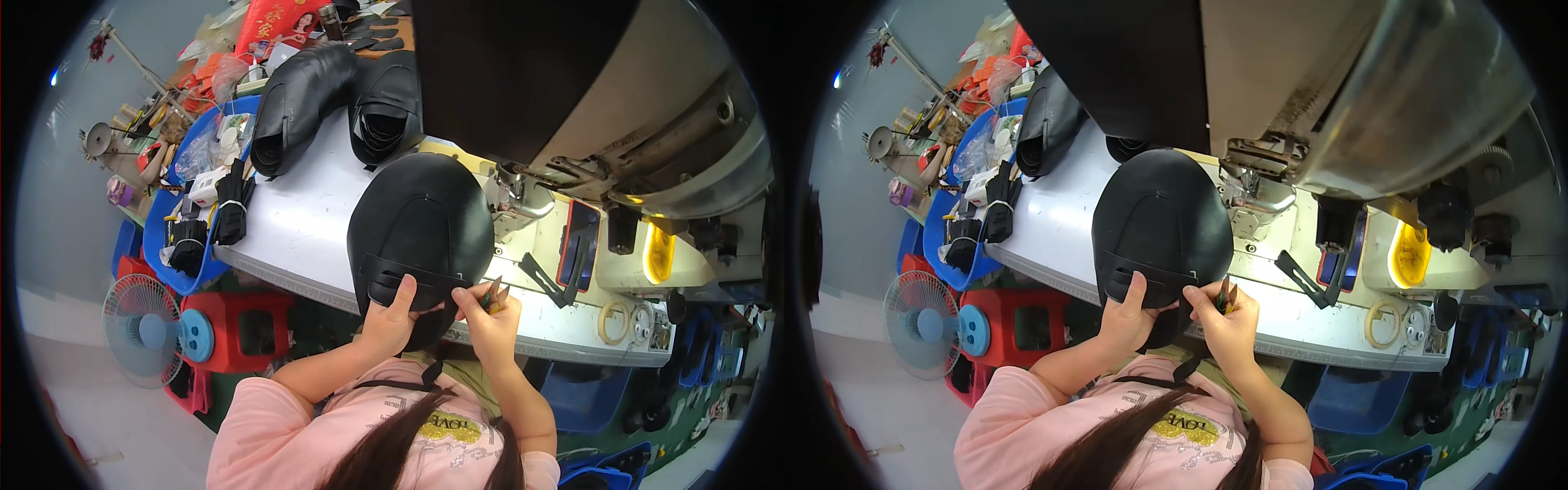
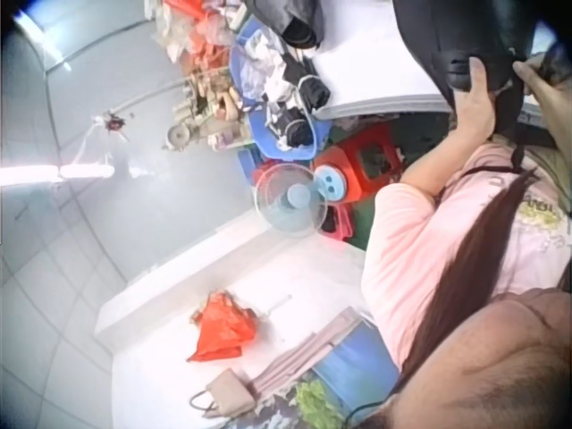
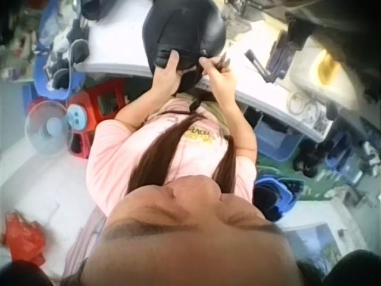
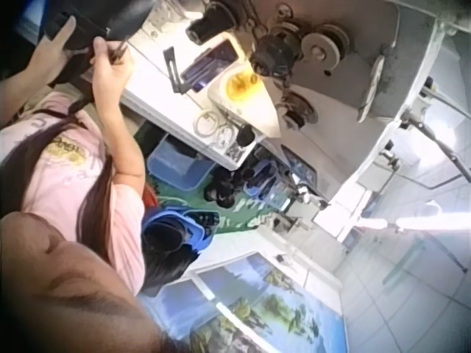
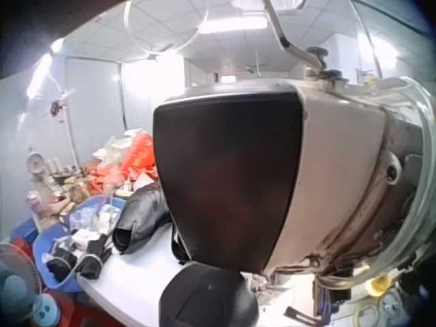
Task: The person aligns leather shoe components, stitches them together using an industrial sewing machine, trims excess threads with thread snips, and handles leather straps.
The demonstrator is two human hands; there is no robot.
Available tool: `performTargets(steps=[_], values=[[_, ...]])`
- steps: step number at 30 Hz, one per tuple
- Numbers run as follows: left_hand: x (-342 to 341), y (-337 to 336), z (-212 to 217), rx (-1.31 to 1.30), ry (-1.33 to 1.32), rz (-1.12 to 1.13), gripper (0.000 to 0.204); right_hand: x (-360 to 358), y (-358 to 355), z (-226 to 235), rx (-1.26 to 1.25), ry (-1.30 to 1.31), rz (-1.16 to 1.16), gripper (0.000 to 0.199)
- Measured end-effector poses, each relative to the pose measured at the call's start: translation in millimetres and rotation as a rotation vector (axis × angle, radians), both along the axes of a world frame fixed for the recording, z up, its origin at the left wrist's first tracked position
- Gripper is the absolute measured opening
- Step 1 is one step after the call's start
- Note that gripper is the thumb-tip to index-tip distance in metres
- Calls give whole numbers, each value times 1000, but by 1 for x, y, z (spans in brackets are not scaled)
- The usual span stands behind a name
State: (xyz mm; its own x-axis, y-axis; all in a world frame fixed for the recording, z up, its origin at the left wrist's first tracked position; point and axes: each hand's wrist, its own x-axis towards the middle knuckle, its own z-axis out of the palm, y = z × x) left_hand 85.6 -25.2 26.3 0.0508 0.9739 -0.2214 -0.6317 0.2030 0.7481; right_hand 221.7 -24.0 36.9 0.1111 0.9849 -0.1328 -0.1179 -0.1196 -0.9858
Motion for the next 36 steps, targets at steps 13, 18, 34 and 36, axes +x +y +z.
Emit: performTargets(steps=[13,18,34,36], values=[[2,1,2,-56,-34,17,28,0,12,0,169,-179,-143,40],[2,0,2,-100,-65,-37,32,15,21,-9,-68,311,171,44],[-5,-2,-2,-195,-155,-115,22,10,29,1,-108,410,170,42],[-28,-14,-9,56,215,-411,18,13,30,4,-108,397,169,41]])
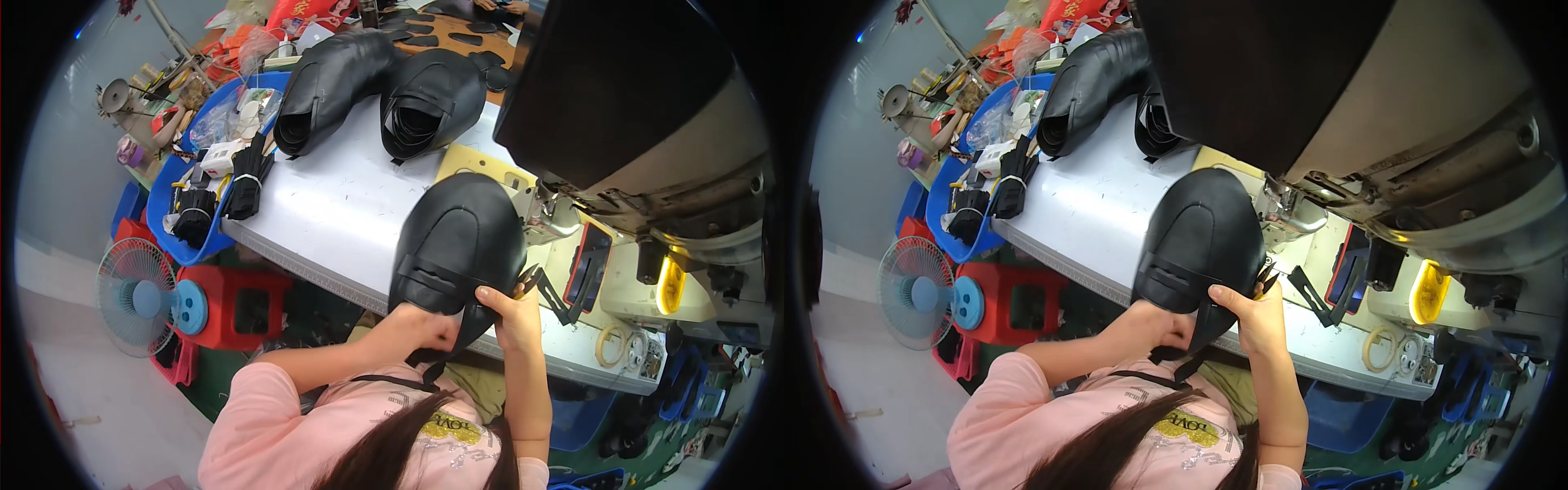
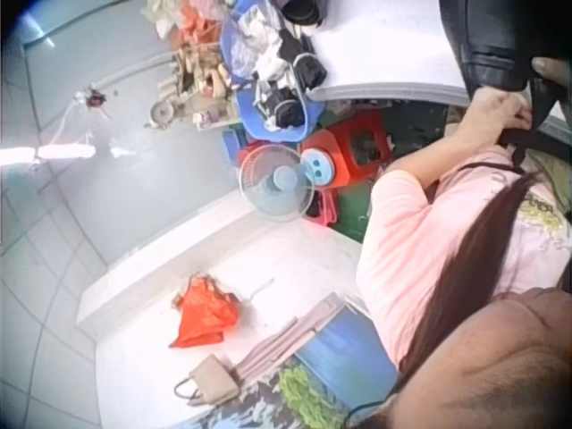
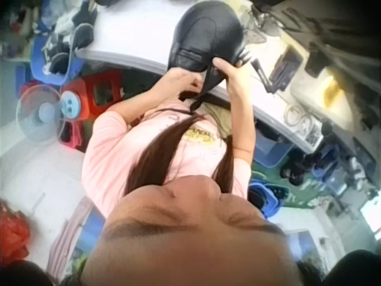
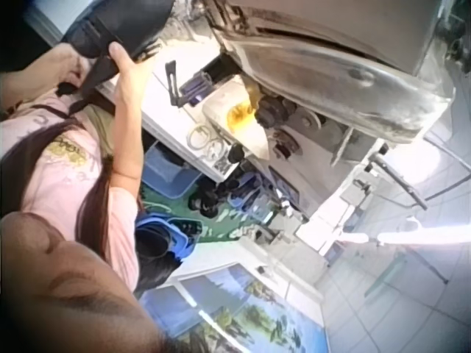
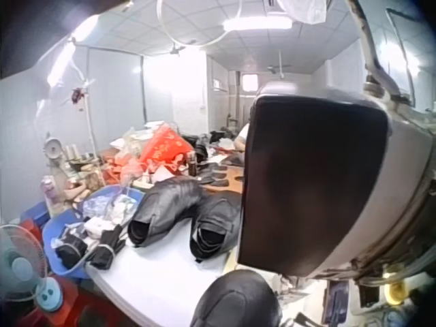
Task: The person aligns leather shoe components, stitches them together using an industrial sewing machine, trims excess threads with thread snips, and handles leather straps.
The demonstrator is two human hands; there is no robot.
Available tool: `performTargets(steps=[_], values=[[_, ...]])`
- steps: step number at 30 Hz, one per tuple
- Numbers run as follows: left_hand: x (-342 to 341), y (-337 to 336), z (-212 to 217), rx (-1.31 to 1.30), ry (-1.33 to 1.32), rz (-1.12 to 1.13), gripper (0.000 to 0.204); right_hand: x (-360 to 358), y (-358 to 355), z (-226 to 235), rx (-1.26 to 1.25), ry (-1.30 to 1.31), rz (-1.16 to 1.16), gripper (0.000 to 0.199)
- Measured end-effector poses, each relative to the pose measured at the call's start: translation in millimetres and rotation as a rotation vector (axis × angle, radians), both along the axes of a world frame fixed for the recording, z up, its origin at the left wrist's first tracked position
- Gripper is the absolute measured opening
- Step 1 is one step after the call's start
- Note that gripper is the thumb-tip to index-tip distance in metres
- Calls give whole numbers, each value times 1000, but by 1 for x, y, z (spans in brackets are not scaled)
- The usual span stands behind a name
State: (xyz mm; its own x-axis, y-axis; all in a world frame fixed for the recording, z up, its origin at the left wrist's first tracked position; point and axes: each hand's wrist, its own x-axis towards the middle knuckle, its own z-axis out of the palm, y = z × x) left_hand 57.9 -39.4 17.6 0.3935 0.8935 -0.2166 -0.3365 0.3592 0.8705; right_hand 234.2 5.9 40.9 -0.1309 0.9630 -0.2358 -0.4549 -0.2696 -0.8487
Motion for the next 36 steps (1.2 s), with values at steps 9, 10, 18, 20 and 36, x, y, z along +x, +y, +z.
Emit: performTargets(steps=[9,10,18,20,36], values=[[-4,51,17,1622,924,215,28,-1,7,15,25,-69,85,34],[-1,59,19,1707,826,196,25,-1,9,17,45,-72,101,34],[22,100,22,1621,588,389,23,47,11,7,125,-28,169,31],[29,108,24,1649,582,382,23,49,9,13,78,-111,65,24],[42,152,55,1825,715,223,21,63,36,-9,137,-112,-274,16]])
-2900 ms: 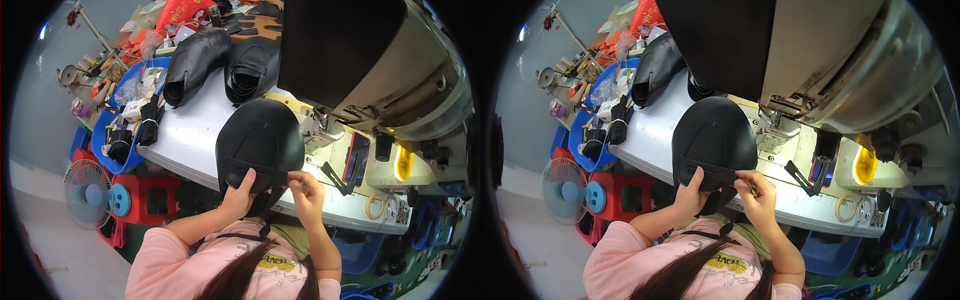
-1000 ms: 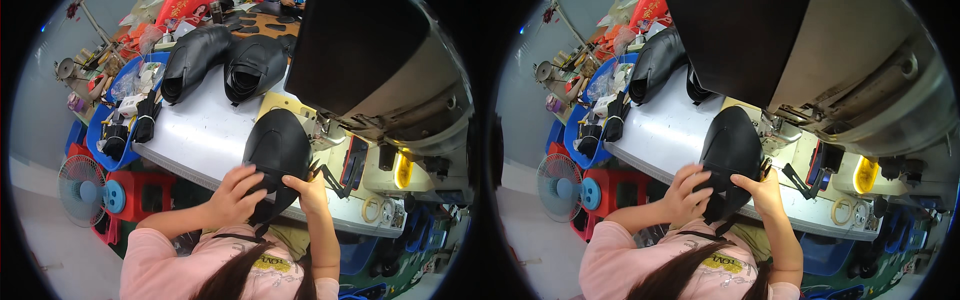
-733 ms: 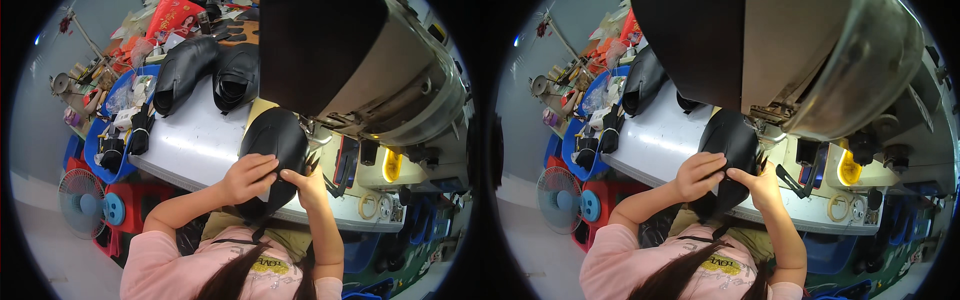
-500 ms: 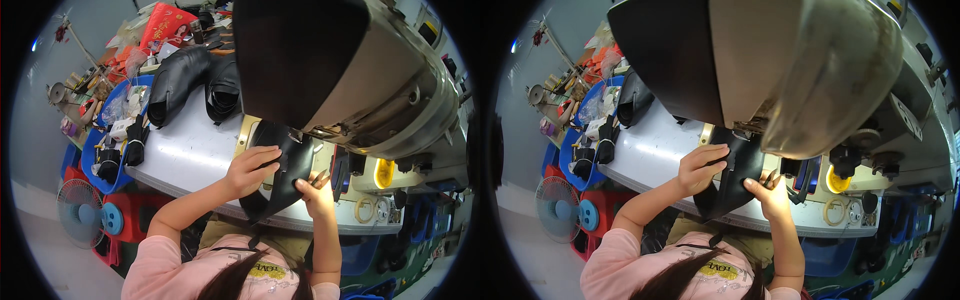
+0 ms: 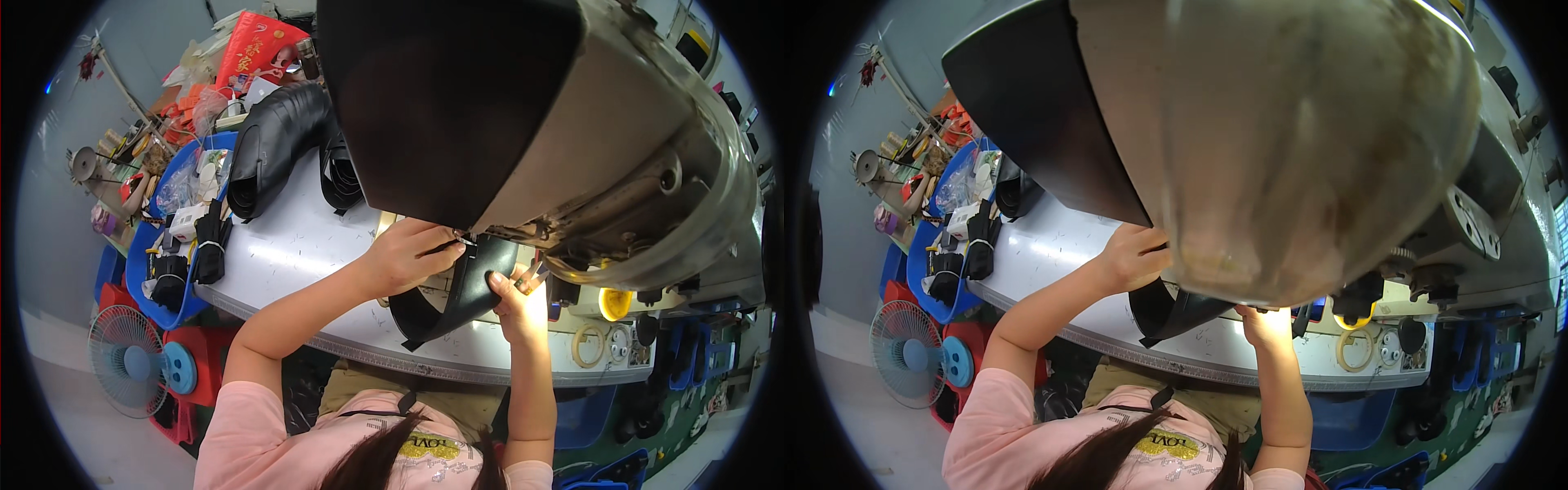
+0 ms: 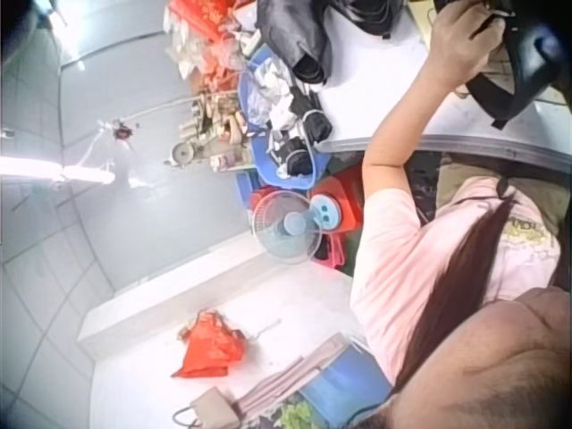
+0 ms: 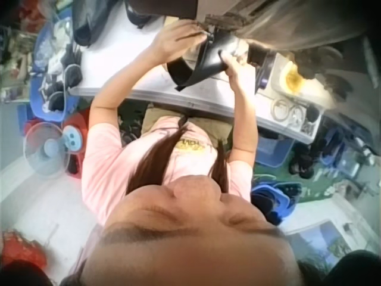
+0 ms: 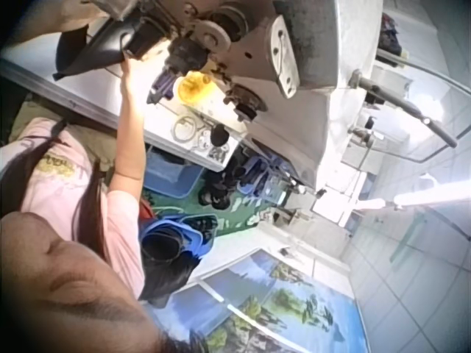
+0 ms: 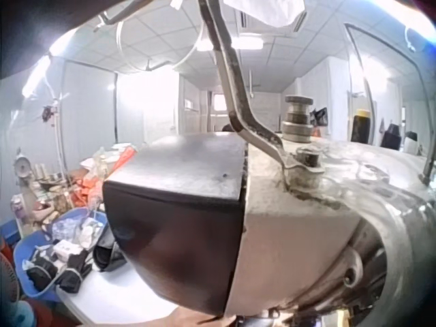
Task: The person aligns leather shoe components, stitches them together using an industrial sewing machine, trims excess threads with thread snips, and handles leather straps.
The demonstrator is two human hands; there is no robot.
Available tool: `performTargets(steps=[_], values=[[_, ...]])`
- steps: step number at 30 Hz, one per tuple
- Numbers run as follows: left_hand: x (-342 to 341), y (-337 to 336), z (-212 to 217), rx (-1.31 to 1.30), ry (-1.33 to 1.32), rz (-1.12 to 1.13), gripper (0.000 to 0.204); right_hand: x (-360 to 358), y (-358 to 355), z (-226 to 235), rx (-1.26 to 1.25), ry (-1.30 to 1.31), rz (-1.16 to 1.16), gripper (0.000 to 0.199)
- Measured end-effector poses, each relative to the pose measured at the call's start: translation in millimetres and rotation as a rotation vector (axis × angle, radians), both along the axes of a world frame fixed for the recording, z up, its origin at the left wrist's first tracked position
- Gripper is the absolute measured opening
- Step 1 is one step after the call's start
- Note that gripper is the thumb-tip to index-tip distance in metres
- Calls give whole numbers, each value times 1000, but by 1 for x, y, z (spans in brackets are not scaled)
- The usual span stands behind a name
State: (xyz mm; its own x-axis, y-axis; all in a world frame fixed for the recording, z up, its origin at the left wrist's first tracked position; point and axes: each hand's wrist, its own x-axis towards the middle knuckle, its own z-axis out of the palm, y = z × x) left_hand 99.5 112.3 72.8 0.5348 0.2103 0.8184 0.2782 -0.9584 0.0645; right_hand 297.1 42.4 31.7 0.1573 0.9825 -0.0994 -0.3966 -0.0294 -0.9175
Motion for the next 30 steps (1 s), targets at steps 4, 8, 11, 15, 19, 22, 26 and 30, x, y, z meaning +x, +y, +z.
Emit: performTargets(steps=[4,8,11,15,19,22,26,30], values=[[2,0,3,8,9,-37,22,2,-1,-5,-19,12,-26,16],[2,3,-5,8,-34,-33,23,0,0,-7,-24,-42,-35,17],[4,3,-12,16,-85,-18,22,-2,0,-7,-15,-129,-82,18],[9,3,-16,-12,-160,-7,18,-3,0,-3,33,-194,-104,18],[15,9,-24,-72,-189,-7,17,3,0,0,94,-255,-133,20],[19,17,-35,-146,-235,8,16,7,-8,15,278,-854,-219,14],[19,22,-33,-73,-324,41,16,71,-50,40,611,-1383,-626,7],[23,19,-24,-22,-318,50,18,257,-87,124,475,-1429,-1685,20]])
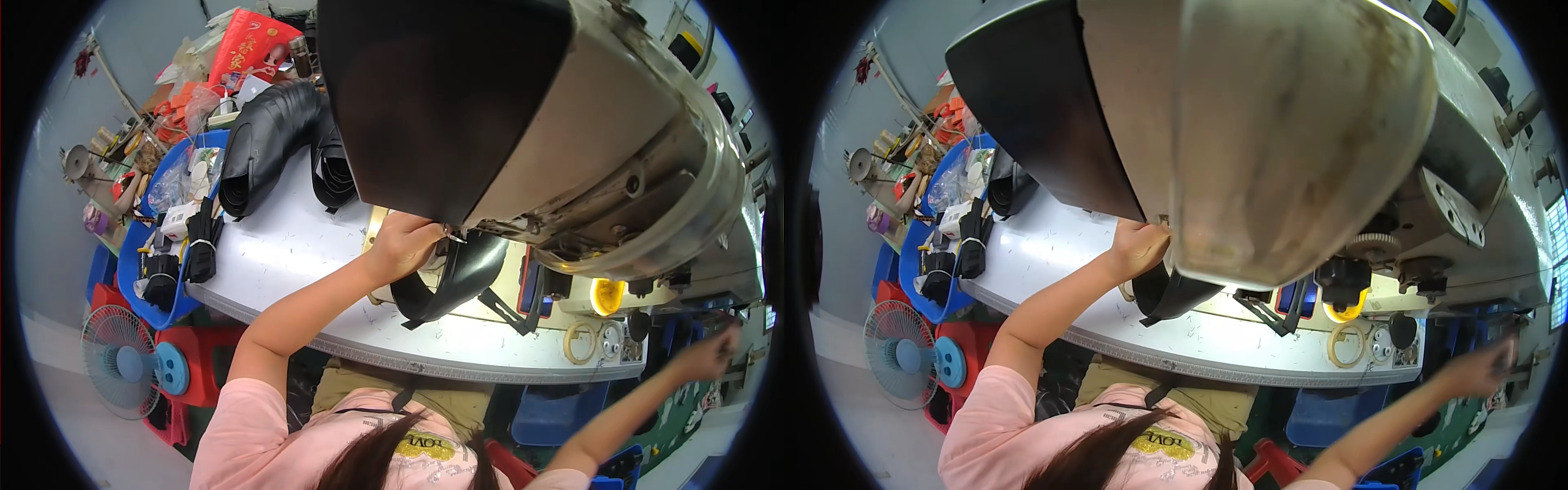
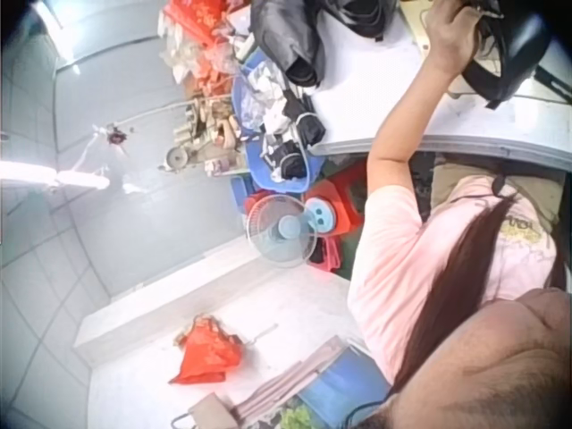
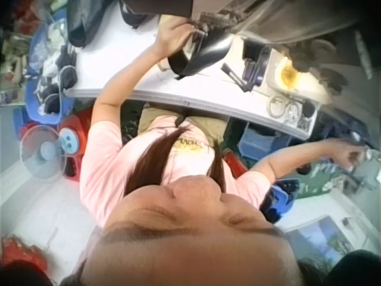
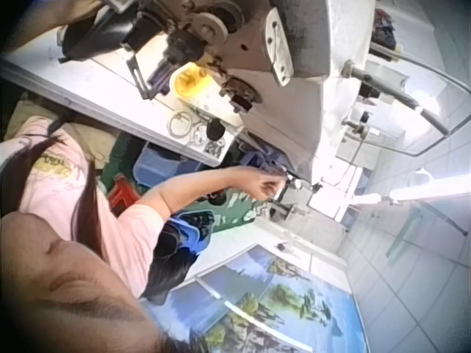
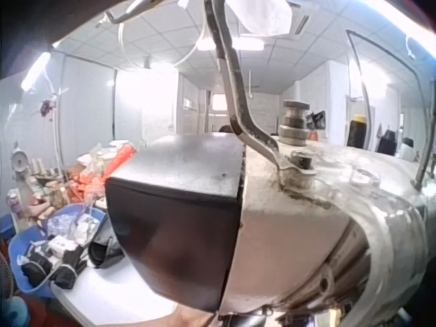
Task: The person aligns leather shoe components, stitches them together using an industrial sewing machine, trims excess threads with thread snips, and handles leather straps.
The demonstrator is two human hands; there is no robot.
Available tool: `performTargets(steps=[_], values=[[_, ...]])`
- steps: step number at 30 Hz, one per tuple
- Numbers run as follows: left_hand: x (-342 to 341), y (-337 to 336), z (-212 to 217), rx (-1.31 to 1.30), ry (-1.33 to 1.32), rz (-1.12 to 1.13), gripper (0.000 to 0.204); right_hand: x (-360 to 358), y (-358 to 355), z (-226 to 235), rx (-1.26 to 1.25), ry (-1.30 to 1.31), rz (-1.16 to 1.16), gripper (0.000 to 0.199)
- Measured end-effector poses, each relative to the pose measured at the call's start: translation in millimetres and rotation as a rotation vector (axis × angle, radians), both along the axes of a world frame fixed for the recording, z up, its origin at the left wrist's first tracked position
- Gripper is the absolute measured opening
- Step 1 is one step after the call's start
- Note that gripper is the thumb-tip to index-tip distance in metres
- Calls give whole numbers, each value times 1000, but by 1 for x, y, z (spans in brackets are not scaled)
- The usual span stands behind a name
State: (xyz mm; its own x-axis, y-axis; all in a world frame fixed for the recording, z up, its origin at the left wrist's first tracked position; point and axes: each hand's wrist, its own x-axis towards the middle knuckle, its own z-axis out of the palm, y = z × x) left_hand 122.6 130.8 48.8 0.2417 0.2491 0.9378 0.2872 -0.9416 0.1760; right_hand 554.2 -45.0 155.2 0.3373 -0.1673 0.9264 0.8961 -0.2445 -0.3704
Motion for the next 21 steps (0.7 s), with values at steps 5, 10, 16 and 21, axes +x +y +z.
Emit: performTargets(steps=[5,10,16,21], values=[[5,6,-4,-37,-12,-80,18,377,-81,98,-607,146,12,41],[-1,-3,2,-73,11,-3,17,354,-7,-42,-695,180,338,43],[0,0,2,-31,62,-36,15,291,-41,-80,-526,-106,-160,42],[-4,-6,8,-53,67,-2,14,219,-28,18,-366,26,166,37]])
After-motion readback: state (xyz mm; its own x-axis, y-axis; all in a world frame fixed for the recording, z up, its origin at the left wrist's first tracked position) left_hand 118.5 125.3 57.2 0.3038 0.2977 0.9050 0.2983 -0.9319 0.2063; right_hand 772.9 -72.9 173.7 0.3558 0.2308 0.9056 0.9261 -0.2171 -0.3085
